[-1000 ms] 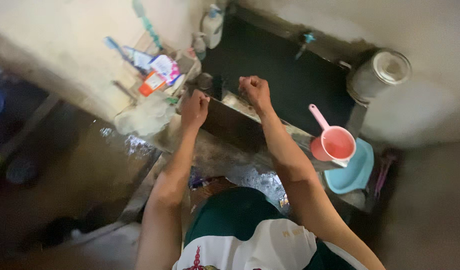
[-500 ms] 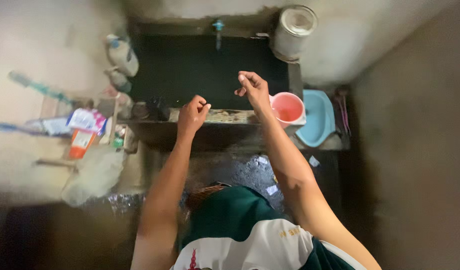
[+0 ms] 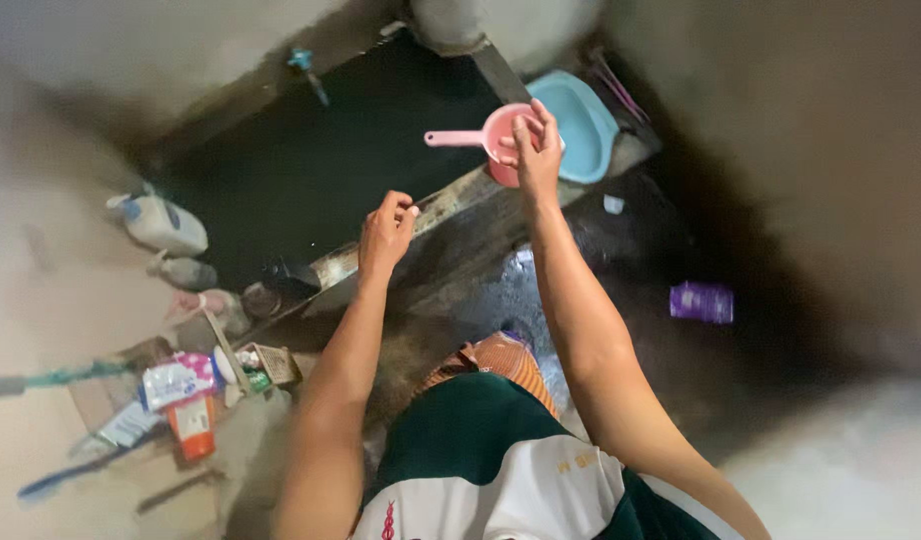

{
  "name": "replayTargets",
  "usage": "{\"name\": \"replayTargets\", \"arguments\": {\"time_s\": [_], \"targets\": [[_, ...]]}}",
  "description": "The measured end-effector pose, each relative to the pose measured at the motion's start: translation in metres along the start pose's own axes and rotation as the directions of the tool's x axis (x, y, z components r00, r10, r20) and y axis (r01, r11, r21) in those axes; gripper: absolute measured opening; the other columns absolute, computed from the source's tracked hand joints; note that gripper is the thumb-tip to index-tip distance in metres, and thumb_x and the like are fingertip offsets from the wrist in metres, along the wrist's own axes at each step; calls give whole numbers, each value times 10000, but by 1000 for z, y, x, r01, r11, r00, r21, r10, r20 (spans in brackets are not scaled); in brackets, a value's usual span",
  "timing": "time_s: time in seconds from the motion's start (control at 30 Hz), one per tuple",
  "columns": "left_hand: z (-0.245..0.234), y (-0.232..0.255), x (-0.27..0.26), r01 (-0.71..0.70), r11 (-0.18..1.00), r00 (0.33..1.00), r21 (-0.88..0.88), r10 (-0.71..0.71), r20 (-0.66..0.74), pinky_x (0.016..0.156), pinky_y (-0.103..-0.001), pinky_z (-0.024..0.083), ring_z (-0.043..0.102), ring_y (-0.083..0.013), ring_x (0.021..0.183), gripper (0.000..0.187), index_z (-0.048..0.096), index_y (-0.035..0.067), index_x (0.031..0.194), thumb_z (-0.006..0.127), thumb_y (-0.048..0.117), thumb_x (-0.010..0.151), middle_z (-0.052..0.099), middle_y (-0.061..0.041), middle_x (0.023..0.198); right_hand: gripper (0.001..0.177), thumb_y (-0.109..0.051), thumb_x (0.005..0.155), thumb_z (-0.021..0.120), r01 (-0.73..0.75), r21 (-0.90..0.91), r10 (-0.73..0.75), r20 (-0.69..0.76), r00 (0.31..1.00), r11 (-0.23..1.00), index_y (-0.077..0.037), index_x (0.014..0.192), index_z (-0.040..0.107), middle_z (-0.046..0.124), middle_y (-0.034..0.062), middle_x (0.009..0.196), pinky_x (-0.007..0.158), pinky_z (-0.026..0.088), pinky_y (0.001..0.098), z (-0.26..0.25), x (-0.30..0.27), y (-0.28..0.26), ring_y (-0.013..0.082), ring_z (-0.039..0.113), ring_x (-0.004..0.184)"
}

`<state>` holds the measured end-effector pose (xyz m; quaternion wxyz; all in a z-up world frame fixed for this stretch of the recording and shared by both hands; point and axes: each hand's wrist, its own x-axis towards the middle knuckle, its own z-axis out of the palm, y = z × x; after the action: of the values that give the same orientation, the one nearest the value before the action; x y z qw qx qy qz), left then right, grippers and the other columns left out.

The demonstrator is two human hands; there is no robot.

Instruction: The person opens several packets of detergent and soap, picks up a small brush, and scrubs the floor near a toilet before rinsing the area with water from a pink bucket.

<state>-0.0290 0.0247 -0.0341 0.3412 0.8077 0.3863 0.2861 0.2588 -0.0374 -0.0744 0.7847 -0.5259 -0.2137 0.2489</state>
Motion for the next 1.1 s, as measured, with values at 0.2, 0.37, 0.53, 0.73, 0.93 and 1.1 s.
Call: {"name": "replayTargets", "arguments": {"time_s": [0.2, 0.37, 0.53, 0.73, 0.93, 1.1], "targets": [[25, -17, -26, -61, 996, 969, -62, 74, 234, 715, -416, 557, 733, -293, 795, 296, 684, 120, 1218, 666, 227, 942, 735, -151, 955, 740, -268, 982, 732, -54, -57, 44, -159, 986, 997, -107, 1559, 297, 772, 170, 1006, 684, 556, 259, -59, -85, -18, 130, 730, 773], [91, -76, -97, -310, 950, 814, 32, 248, 526, 849, -449, 562, 715, -339, 970, 207, 753, 182, 1132, 609, 237, 994, 748, -138, 1075, 693, -240, 967, 728, -169, -122, 134, -256, 957, 978, -95, 1551, 384, 772, 90, 926, 613, 521, 237, -103, -159, -28, 100, 676, 702], [111, -116, -230, -599, 794, 304, 99, 111, 946, 893, -476, 545, 681, -331, 1071, 283, 706, 125, 1143, 552, 343, 1048, 680, -157, 1133, 632, -206, 985, 721, -177, -181, 112, -322, 940, 967, -64, 1532, 437, 776, 95, 960, 624, 544, 238, -148, -211, -27, 93, 699, 727], [82, -122, -319, -661, 735, 136, 150, -79, 988, 955, -493, 507, 636, -368, 1158, 393, 654, 66, 1234, 567, 364, 992, 619, -208, 1263, 575, -166, 983, 715, -232, -328, 107, -358, 928, 916, -29, 1492, 486, 778, 111, 967, 676, 550, 240, -177, -252, -13, 109, 706, 784], [68, -112, -341, -610, 767, 211, 199, -85, 974, 1029, -503, 458, 593, -405, 1233, 542, 592, 17, 1324, 602, 386, 928, 567, -263, 1354, 501, -160, 961, 711, -231, -334, 133, -290, 948, 914, 9, 1403, 548, 766, 107, 982, 717, 615, 263, -182, -247, 19, 118, 738, 875], [78, -98, -356, -506, 836, 33, 215, -230, 973, 1090, -511, 418, 558, -435, 1295, 684, 540, -25, 1400, 632, 405, 875, 522, -308, 1430, 481, -197, 973, 715, -276, -343, 213, -210, 954, 898, 10, 1385, 577, 782, 121, 970, 723, 600, 264, -183, -230, 42, 146, 726, 824]]}}
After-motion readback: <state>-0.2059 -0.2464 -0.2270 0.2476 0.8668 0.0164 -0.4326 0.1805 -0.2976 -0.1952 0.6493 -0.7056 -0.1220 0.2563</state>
